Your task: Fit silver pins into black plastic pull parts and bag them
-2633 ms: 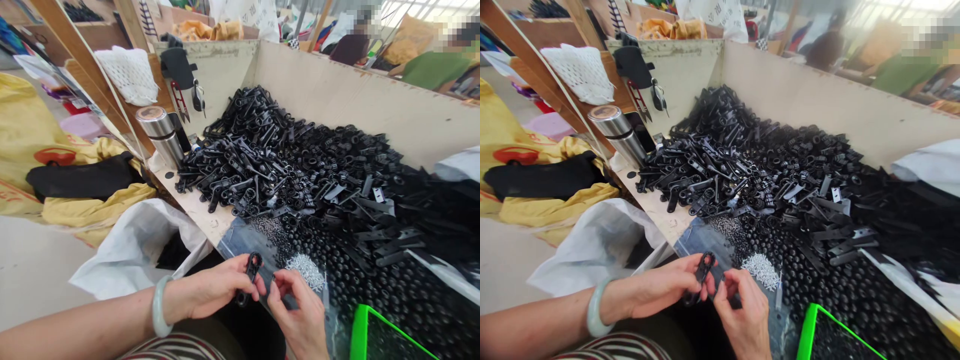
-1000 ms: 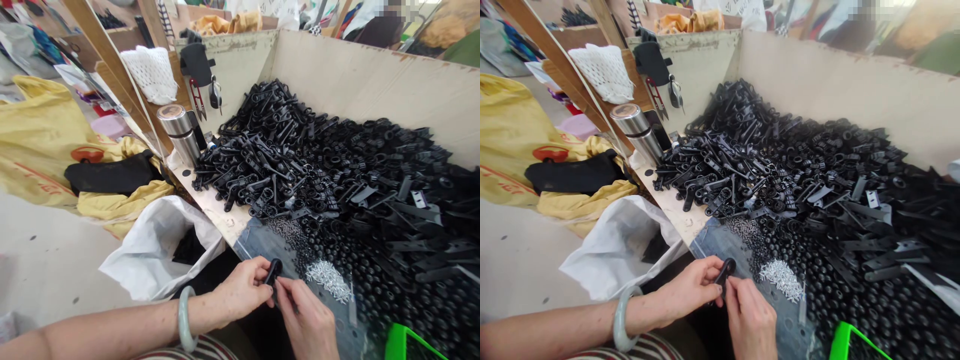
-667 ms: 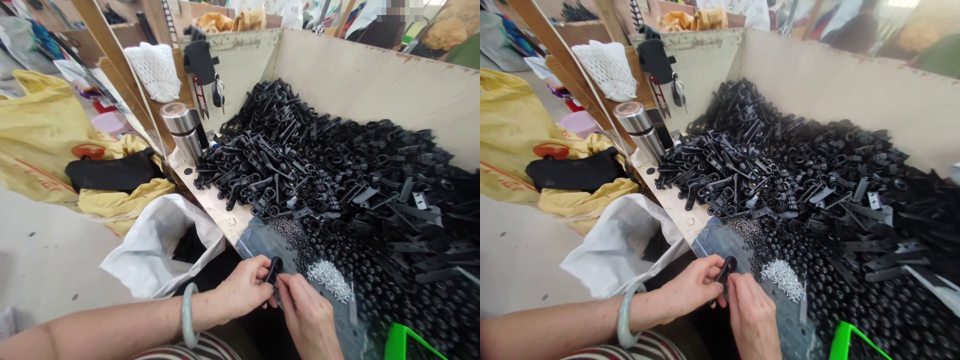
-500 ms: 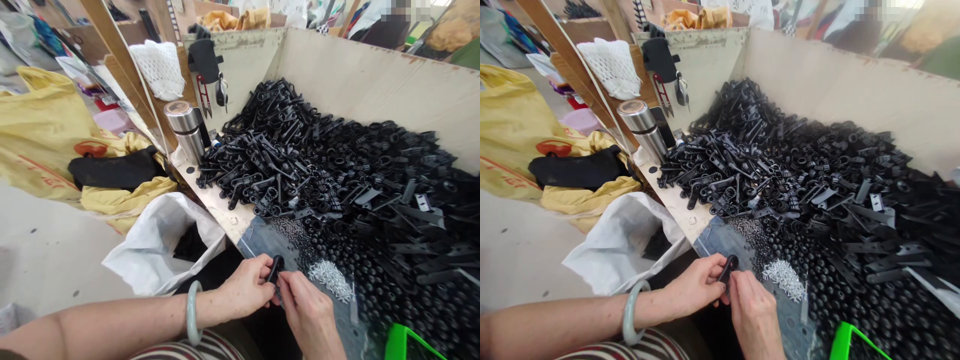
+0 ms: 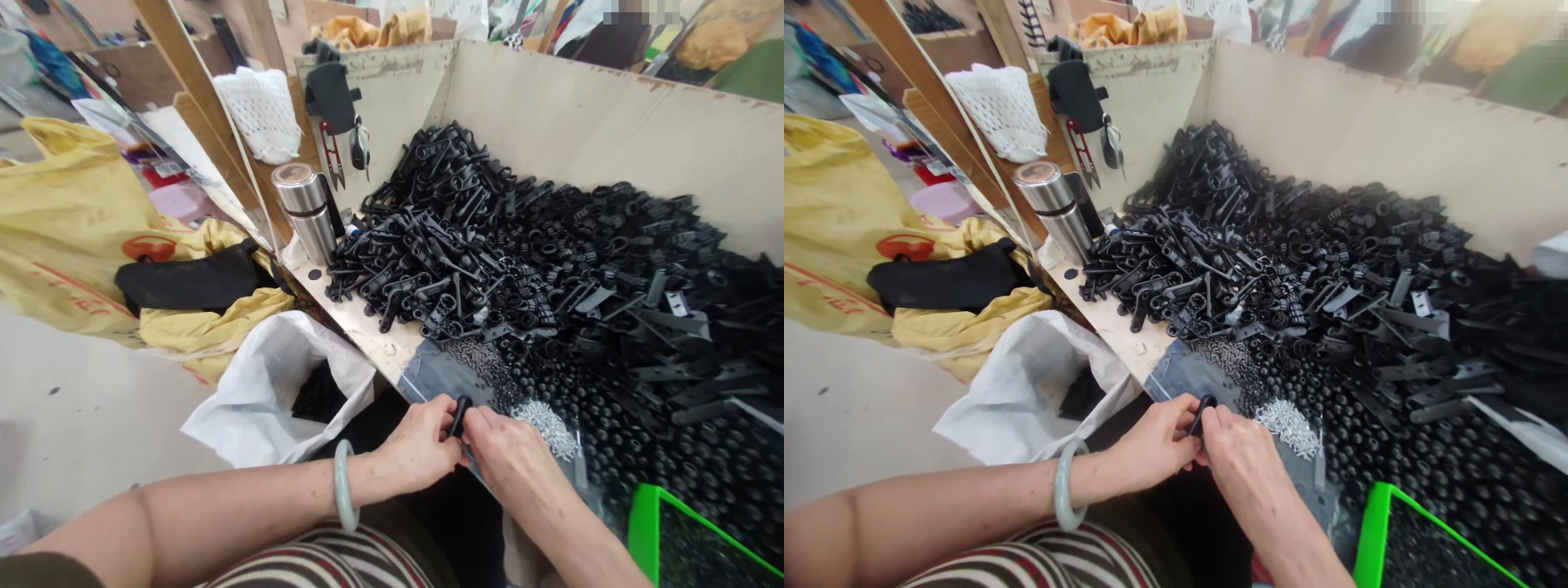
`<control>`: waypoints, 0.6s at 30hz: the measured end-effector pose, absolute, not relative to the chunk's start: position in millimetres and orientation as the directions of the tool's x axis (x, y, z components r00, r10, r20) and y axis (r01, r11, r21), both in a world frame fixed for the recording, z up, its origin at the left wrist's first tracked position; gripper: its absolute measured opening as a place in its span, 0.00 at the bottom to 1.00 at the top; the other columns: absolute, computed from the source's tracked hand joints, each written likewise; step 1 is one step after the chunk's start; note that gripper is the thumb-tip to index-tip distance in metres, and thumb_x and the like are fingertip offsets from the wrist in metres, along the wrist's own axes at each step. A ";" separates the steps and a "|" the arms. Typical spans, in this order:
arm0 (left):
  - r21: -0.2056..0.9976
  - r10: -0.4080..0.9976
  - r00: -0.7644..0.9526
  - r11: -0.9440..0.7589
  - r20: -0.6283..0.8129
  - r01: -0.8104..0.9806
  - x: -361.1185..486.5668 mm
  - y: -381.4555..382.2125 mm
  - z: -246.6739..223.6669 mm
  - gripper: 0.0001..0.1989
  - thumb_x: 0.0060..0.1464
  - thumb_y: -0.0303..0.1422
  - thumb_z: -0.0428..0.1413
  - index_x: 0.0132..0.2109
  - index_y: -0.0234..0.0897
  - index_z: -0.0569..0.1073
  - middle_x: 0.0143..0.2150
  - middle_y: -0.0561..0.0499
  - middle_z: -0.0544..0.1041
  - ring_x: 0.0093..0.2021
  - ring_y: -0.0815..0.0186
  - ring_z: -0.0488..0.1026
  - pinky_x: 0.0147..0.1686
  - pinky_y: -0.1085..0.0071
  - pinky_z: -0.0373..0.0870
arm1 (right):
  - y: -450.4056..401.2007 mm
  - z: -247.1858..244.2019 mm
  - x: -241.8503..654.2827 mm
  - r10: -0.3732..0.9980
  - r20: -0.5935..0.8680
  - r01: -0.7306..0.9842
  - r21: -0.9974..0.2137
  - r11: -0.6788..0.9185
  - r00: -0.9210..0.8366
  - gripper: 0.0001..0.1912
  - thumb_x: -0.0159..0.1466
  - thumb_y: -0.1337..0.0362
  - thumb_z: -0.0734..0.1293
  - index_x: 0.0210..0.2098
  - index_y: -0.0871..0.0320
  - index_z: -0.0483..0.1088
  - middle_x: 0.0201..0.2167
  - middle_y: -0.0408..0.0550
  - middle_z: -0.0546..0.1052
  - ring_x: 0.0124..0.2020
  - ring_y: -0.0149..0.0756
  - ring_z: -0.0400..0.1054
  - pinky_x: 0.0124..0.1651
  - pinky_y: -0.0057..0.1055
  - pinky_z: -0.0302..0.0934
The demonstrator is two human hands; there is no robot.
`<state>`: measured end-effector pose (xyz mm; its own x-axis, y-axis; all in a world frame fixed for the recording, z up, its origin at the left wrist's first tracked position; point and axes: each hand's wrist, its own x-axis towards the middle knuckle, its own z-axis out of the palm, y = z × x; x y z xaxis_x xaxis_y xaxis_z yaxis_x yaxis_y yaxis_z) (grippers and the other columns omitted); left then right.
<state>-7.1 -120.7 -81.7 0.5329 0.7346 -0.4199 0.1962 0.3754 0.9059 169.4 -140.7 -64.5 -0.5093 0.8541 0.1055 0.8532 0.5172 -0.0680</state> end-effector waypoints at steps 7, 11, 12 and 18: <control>0.823 0.687 0.526 0.567 -0.501 0.043 -5.3 -116.6 -74.3 0.14 0.43 0.25 0.59 0.39 0.38 0.68 0.28 0.56 0.75 0.26 0.70 0.70 0.28 0.74 0.63 | -152.8 -58.4 149.4 0.870 -0.009 0.870 0.016 0.493 -0.493 0.10 0.60 0.77 0.67 0.35 0.57 0.66 0.28 0.44 0.75 0.26 0.34 0.73 0.26 0.29 0.61; 0.802 0.635 0.597 0.596 -0.490 0.024 -9.1 -107.5 -80.6 0.16 0.40 0.24 0.60 0.40 0.37 0.69 0.30 0.55 0.76 0.30 0.70 0.71 0.32 0.74 0.62 | -174.2 -55.3 136.5 0.884 -0.051 0.874 0.129 0.468 -0.465 0.14 0.63 0.79 0.63 0.47 0.64 0.70 0.34 0.52 0.78 0.30 0.38 0.74 0.25 0.31 0.64; 0.798 0.618 0.618 0.601 -0.487 0.028 -10.5 -105.3 -81.7 0.17 0.40 0.24 0.60 0.40 0.36 0.69 0.31 0.55 0.77 0.31 0.69 0.71 0.33 0.75 0.62 | -179.4 -55.1 133.4 0.887 -0.057 0.874 0.156 0.461 -0.458 0.18 0.62 0.80 0.62 0.51 0.67 0.69 0.36 0.55 0.79 0.30 0.39 0.75 0.25 0.31 0.64; 0.782 0.565 0.666 0.622 -0.487 0.044 -15.1 -99.2 -74.4 0.17 0.41 0.25 0.61 0.41 0.37 0.69 0.30 0.55 0.77 0.31 0.69 0.72 0.33 0.73 0.61 | -178.5 -47.5 136.4 0.935 -0.027 0.935 -0.022 0.353 -0.353 0.20 0.55 0.79 0.67 0.47 0.62 0.74 0.34 0.49 0.81 0.28 0.36 0.74 0.26 0.28 0.62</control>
<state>-15.1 -99.2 -74.4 0.6657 0.5650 -0.4875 0.0444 0.6221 0.7817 136.4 -178.5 -47.5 -0.3533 0.9351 -0.0269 0.9355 0.3527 -0.0218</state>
